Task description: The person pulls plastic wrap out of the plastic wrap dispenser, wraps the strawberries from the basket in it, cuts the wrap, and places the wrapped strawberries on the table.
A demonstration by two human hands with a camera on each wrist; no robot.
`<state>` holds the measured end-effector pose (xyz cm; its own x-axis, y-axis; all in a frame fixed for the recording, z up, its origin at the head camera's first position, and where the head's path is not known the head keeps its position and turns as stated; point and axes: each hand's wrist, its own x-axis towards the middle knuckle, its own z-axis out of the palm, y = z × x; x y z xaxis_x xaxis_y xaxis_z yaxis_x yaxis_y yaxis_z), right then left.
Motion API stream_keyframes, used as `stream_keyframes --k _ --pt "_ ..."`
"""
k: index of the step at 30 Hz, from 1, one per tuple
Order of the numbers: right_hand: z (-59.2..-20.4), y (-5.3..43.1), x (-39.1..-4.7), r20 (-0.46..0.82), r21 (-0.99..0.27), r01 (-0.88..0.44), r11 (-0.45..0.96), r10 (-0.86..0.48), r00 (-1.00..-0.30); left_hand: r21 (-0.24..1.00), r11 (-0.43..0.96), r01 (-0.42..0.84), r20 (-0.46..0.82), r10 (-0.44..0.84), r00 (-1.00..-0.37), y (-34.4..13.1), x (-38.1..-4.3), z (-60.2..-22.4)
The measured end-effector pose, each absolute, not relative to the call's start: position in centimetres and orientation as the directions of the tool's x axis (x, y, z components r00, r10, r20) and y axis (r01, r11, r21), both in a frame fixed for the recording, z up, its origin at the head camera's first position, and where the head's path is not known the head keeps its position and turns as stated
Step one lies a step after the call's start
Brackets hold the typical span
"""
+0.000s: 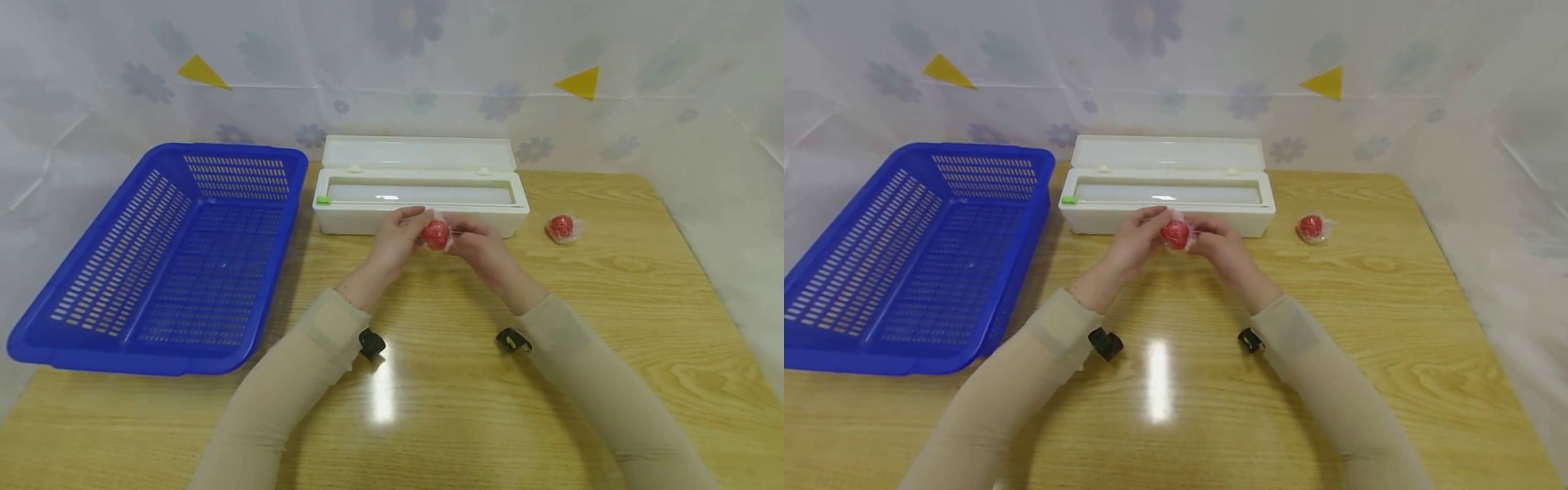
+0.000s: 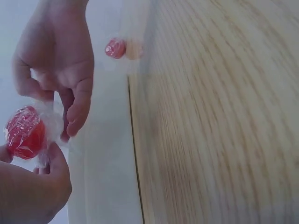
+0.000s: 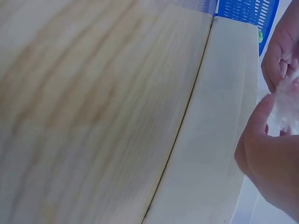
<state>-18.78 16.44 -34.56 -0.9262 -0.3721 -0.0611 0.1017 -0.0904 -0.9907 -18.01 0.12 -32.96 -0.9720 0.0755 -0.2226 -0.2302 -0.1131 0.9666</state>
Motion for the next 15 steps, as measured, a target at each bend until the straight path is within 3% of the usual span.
stream_keyframes --k 3,7,10,15 --pt "-34.18 16.48 -18.76 -0.080 -0.988 0.128 -0.085 -0.428 -0.900 0.974 -0.068 -0.216 -0.213 0.054 -0.976 0.05 -18.12 -32.98" --pt "-33.87 16.37 -18.66 -0.111 -0.994 0.093 0.063 -0.481 -0.869 0.982 -0.005 -0.187 -0.187 0.038 -0.982 -0.02 -18.11 -33.01" --pt "-33.80 16.16 -18.55 -0.129 -0.988 0.070 0.140 -0.472 -0.872 0.985 0.043 -0.168 -0.169 0.019 -0.985 0.01 -18.00 -33.07" --pt "-33.80 15.91 -18.58 -0.141 -0.987 0.092 0.135 -0.420 -0.896 0.984 0.027 -0.178 -0.178 0.013 -0.984 0.21 -17.72 -33.17"
